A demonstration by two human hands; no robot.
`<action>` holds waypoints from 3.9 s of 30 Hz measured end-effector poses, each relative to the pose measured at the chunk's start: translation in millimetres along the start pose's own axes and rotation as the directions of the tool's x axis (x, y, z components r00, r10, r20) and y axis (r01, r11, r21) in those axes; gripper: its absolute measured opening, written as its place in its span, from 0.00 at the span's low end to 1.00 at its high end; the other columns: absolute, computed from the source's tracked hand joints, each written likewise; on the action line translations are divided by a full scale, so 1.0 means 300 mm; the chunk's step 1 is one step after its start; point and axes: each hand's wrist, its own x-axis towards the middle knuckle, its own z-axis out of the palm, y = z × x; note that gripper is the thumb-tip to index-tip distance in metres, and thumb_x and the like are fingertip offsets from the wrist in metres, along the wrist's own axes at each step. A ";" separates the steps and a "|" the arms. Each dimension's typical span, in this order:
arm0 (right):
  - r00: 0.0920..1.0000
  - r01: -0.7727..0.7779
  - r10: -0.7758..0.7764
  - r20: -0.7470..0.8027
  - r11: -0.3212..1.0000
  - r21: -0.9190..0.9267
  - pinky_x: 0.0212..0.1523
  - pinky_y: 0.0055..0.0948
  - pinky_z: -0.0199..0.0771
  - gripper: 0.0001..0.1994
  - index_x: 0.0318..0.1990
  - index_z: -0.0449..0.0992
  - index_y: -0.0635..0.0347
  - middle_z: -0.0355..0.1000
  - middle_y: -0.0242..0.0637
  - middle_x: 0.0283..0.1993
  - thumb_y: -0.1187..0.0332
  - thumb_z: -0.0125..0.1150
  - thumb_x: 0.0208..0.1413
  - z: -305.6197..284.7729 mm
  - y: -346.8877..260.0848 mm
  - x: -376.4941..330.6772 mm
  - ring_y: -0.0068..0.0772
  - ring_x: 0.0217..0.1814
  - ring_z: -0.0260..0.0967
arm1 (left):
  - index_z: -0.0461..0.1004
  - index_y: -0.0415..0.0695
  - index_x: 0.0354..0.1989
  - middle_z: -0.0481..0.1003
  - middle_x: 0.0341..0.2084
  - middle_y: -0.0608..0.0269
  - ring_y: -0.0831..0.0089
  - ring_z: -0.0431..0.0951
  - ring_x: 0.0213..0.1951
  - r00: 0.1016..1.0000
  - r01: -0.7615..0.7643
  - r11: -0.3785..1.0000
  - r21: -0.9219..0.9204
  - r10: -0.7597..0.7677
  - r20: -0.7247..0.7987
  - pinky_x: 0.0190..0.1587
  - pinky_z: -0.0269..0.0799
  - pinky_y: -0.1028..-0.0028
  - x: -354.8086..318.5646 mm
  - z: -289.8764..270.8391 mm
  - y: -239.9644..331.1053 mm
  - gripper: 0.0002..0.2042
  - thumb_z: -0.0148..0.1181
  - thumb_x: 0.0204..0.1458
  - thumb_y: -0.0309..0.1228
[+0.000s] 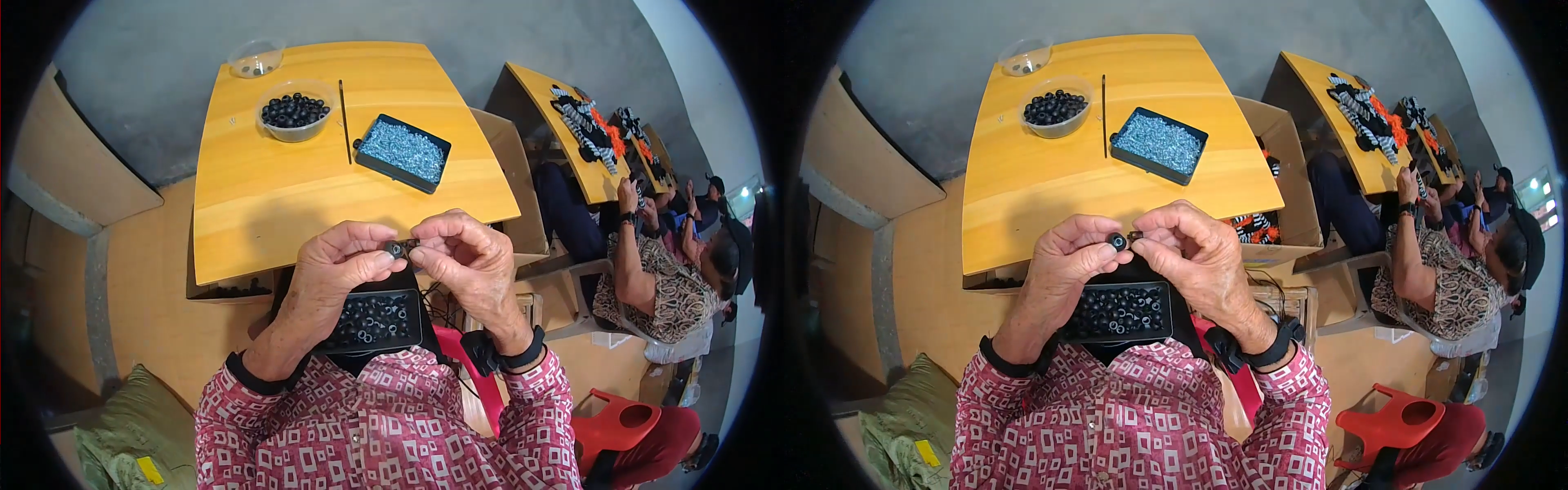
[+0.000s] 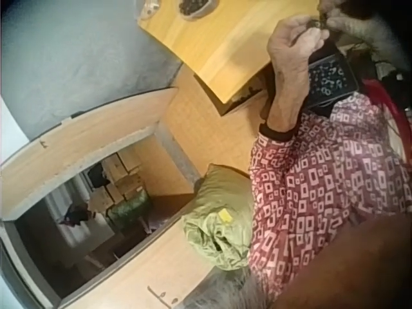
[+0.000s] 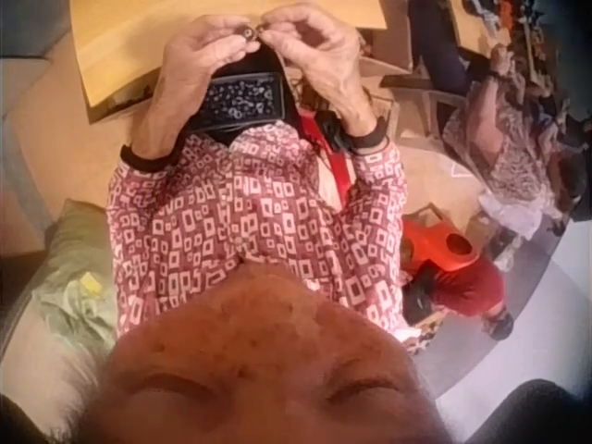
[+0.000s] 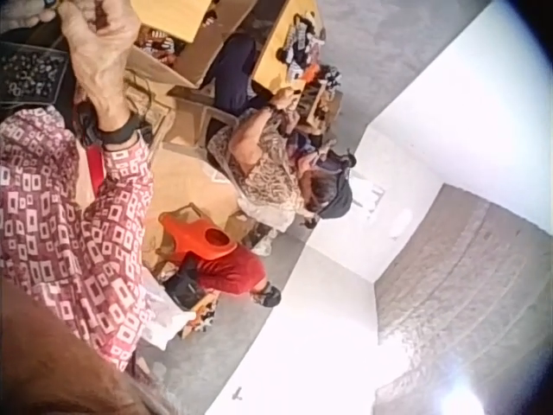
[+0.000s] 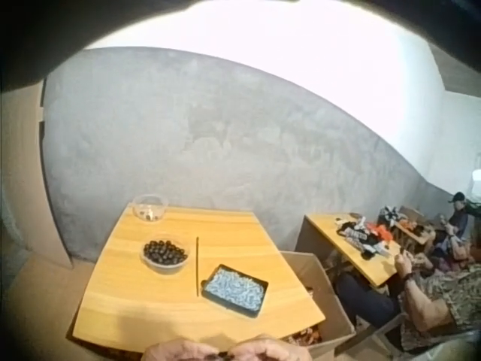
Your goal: The person assembles plastic cord locks by inserting small inner pieces into outer housings by hand.
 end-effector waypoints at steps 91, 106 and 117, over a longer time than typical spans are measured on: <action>0.916 0.347 -0.400 0.018 0.770 -0.535 0.34 0.24 0.74 0.19 0.45 0.77 0.64 0.73 0.41 0.39 0.81 0.68 0.42 0.057 0.109 -0.098 0.30 0.36 0.72 | 0.74 0.37 0.43 0.75 0.37 0.63 0.78 0.76 0.41 0.977 0.209 0.969 -0.133 -0.211 -0.005 0.45 0.74 0.80 -0.024 0.003 -0.097 0.09 0.58 0.56 0.27; 0.934 0.328 -0.354 0.054 0.788 -0.521 0.34 0.27 0.71 0.10 0.36 0.79 0.63 0.73 0.37 0.33 0.81 0.66 0.42 0.030 0.122 -0.084 0.32 0.34 0.71 | 0.74 0.34 0.45 0.76 0.38 0.62 0.79 0.75 0.39 0.985 0.158 0.984 0.077 -0.162 0.059 0.45 0.72 0.80 0.007 -0.025 -0.112 0.11 0.56 0.57 0.27; 0.936 0.319 -0.350 0.033 0.806 -0.498 0.32 0.27 0.70 0.10 0.35 0.79 0.64 0.72 0.39 0.31 0.77 0.69 0.42 0.081 0.164 -0.152 0.34 0.33 0.70 | 0.69 0.33 0.53 0.76 0.40 0.62 0.81 0.74 0.41 0.978 0.163 0.982 0.095 -0.173 0.113 0.45 0.71 0.82 -0.053 -0.052 -0.121 0.18 0.59 0.54 0.27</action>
